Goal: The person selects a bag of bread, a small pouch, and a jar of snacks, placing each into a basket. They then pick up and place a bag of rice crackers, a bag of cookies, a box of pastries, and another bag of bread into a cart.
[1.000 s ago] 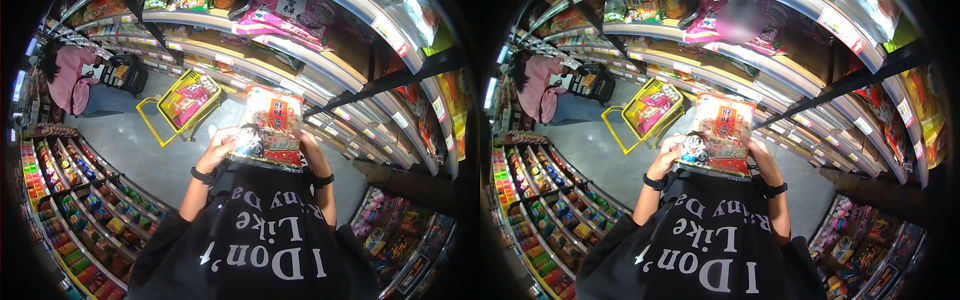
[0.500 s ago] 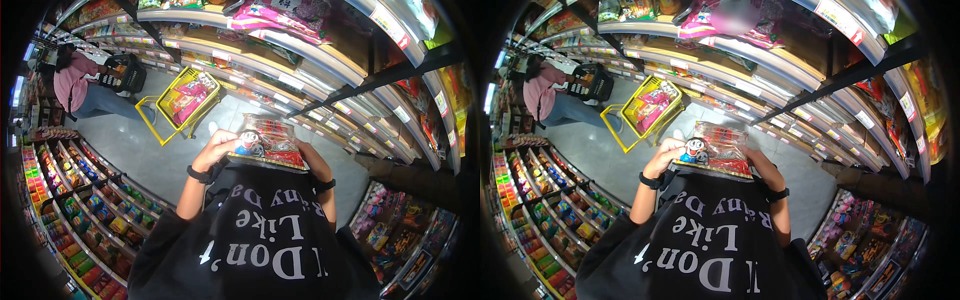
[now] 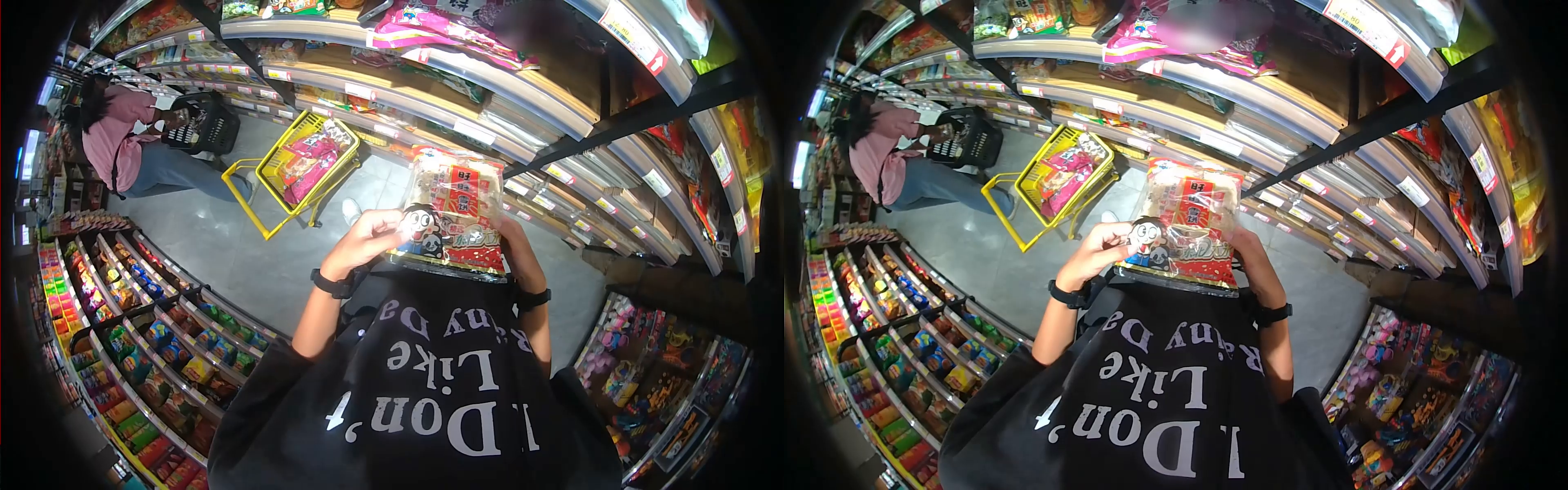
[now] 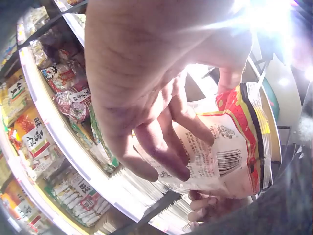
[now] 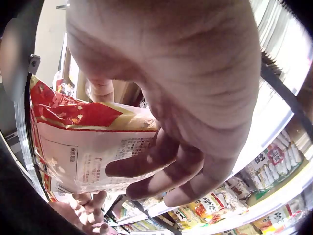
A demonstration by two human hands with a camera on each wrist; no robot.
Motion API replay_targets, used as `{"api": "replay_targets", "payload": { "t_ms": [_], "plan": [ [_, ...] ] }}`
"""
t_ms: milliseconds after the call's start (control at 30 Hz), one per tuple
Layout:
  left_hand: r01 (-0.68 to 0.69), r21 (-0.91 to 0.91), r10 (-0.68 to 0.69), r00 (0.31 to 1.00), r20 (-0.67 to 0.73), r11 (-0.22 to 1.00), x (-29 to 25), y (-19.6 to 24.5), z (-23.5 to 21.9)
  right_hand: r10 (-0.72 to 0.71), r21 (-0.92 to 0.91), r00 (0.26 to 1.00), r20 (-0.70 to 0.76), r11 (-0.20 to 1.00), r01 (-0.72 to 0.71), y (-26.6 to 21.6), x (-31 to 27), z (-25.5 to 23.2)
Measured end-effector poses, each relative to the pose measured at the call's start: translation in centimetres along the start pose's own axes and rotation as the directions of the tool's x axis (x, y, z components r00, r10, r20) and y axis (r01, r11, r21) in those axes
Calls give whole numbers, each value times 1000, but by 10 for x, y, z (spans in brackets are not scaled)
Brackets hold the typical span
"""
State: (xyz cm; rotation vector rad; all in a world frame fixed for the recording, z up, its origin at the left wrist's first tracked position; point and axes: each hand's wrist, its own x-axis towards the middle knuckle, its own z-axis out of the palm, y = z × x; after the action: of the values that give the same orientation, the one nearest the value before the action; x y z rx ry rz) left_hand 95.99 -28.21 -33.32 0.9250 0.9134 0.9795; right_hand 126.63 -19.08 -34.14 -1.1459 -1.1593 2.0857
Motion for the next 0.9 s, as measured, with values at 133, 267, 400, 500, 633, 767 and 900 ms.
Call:
{"api": "replay_targets", "payload": {
  "t_ms": [133,267,400,500,633,767,900],
  "plan": [
    [6,11,-6,1000,8,1000,1,2,-3,0,26,1000,9,1000,0,0,2,2],
    [-12,13,12,1000,-8,1000,3,1,-2,-34,-1,999,6,999,34,-1,1,4],
    [-28,17,28,1000,-12,999,3,4,1,-55,-35,998,10,998,55,1,1,0],
    [-19,4,19,1000,-24,1000,2,8,5,-66,-44,998,9,997,66,0,0,1],
    [-38,14,38,999,0,999,4,1,2,-79,-44,997,1,996,79,-1,-1,2],
    [11,-2,-11,996,-90,1000,2,-1,-3,-54,-112,997,49,992,59,-13,1,9],
    [-15,-12,10,943,-333,1000,0,-6,-1,-14,-210,987,159,977,47,-12,24,23]
  ]
}}
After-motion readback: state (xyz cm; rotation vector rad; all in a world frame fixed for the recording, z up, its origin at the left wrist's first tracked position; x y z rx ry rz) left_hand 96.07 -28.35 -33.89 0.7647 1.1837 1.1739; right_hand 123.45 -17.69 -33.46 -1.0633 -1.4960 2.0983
